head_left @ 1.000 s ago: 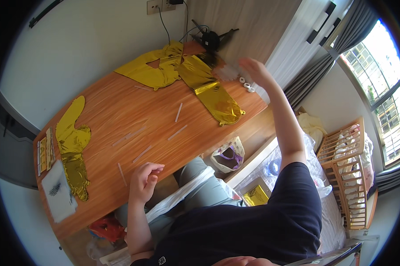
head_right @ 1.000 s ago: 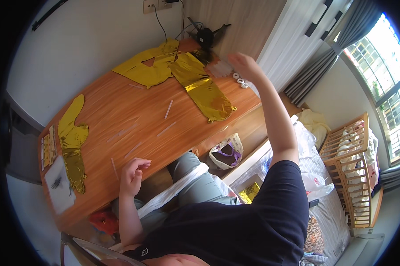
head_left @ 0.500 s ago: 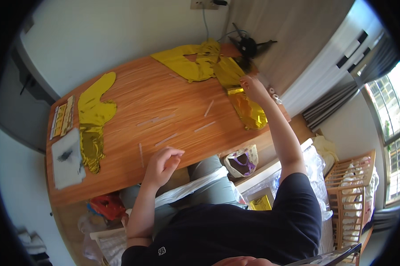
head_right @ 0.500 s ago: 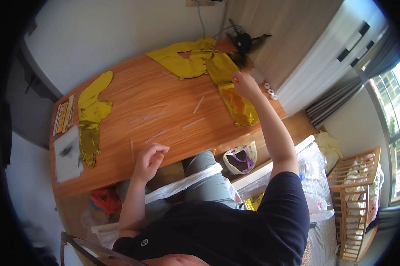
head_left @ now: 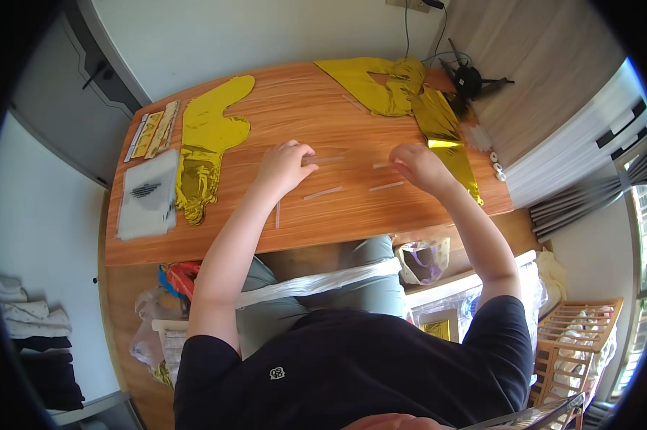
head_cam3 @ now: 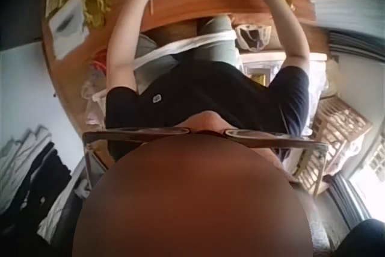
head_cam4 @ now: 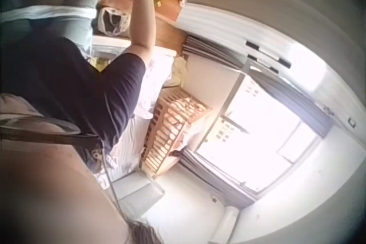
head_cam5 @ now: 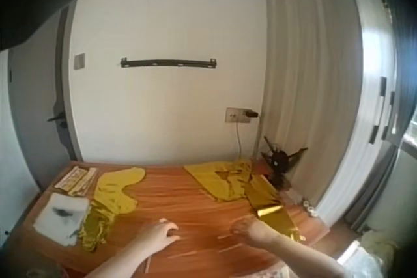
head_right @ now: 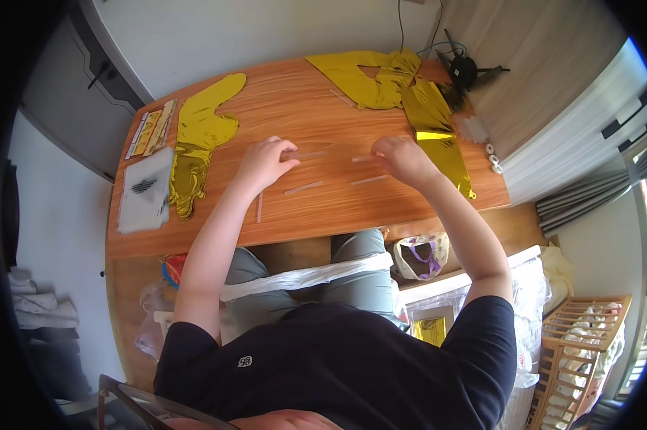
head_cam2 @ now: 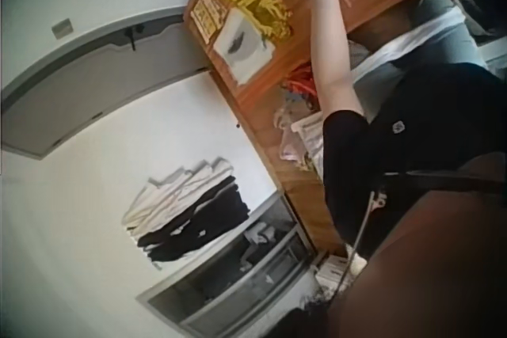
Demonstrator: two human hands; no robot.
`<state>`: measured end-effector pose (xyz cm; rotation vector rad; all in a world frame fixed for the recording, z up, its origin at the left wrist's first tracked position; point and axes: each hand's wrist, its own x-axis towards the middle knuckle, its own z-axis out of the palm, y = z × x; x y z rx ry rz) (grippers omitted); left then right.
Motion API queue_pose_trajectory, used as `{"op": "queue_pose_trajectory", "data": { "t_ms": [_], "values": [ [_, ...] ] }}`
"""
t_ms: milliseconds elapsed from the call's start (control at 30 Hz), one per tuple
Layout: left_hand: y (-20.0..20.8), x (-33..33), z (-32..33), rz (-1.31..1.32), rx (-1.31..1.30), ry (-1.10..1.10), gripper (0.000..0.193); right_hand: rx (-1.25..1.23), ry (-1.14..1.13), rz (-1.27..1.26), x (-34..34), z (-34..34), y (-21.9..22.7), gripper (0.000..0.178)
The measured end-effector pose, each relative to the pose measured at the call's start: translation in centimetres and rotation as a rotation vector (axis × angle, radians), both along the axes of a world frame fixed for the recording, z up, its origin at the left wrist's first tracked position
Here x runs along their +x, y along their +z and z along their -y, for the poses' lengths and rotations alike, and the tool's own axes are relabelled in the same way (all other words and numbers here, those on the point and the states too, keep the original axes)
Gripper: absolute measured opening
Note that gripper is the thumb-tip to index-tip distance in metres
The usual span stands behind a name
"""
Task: Counting out plastic sticks and packaging gold foil balloons into bags.
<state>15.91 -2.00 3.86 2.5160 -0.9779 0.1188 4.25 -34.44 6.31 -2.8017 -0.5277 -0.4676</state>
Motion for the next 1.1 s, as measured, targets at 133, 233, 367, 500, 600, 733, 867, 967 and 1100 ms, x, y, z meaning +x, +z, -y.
{"op": "queue_pose_trajectory", "data": {
  "t_ms": [133,233,367,500,600,733,867,967,1100],
  "values": [
    [0.6,0.7,1.3,-0.194,0.068,-0.077,0.022,0.056,0.082,-0.255,-2.8,-1.5,0.8,0.011],
    [0.5,0.9,1.9,-0.204,0.138,-0.152,0.019,-0.039,0.077,-0.21,-3.7,-1.6,-0.5,0.014],
    [0.3,1.1,2.6,-0.029,0.343,-0.239,0.017,-0.099,0.016,-0.112,-4.1,-3.4,-0.4,0.017],
    [0.3,1.3,2.6,-0.026,0.37,-0.238,0.016,-0.047,0.077,-0.09,-2.6,-6.0,0.0,0.02],
    [0.5,1.0,1.9,-0.003,0.278,-0.315,0.014,0.115,0.208,-0.045,-1.9,-9.4,0.5,0.019],
    [0.2,0.5,-0.2,0.081,0.06,-0.253,0.016,0.226,0.203,-0.103,-1.4,-13.9,0.1,0.016],
    [1.3,-0.1,-1.7,0.027,-0.186,-0.139,0.018,0.121,0.238,-0.01,-0.8,-14.7,-1.4,0.015],
    [1.7,-1.0,-0.5,-0.005,-0.155,-0.07,0.014,0.065,0.177,-0.018,-0.9,-14.2,-2.2,0.014],
    [0.8,0.9,2.2,0.193,-0.124,-0.093,0.012,0.087,0.168,0.125,-1.5,-14.5,-3.2,0.014]
  ]
}}
